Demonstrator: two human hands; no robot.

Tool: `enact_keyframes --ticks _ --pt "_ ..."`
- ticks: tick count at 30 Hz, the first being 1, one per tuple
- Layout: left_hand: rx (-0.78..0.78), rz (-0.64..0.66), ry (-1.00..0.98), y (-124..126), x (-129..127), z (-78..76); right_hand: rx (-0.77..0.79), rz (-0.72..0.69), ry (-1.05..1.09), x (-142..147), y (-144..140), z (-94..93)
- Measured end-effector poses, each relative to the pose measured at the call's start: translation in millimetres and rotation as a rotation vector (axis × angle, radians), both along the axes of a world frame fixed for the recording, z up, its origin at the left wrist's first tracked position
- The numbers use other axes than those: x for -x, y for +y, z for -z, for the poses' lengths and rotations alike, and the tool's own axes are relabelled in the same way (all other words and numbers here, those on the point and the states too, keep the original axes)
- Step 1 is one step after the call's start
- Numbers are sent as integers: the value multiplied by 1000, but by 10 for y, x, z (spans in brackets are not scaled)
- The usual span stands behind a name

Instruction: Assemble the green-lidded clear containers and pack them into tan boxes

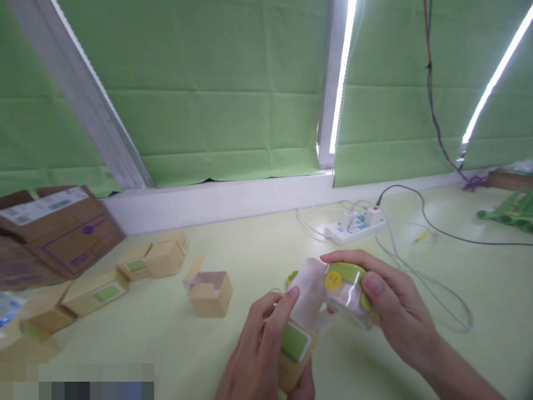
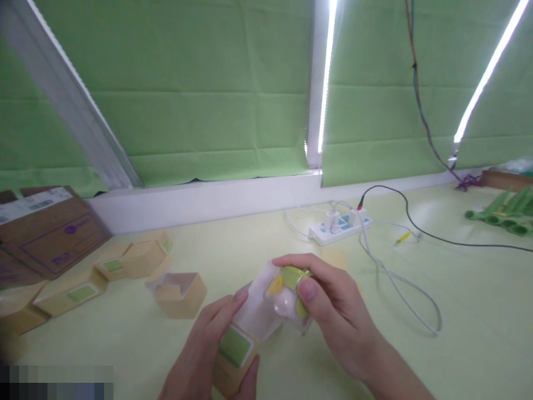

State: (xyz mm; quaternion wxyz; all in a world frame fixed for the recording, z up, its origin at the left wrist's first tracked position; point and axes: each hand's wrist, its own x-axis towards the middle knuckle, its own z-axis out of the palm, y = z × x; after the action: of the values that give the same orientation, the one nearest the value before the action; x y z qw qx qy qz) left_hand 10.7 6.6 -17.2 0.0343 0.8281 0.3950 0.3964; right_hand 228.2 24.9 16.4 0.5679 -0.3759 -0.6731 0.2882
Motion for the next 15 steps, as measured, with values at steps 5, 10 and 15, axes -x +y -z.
enact_keyframes --ticks 5,10,15 --pt "-32 34 37 4 17 37 64 -78 -40 -29 15 -28" --pt "-26 62 13 -8 -3 41 9 -89 -171 -52 46 -75" --pt "-40 27 -65 -26 -77 73 37 -116 -247 -78 39 -82"
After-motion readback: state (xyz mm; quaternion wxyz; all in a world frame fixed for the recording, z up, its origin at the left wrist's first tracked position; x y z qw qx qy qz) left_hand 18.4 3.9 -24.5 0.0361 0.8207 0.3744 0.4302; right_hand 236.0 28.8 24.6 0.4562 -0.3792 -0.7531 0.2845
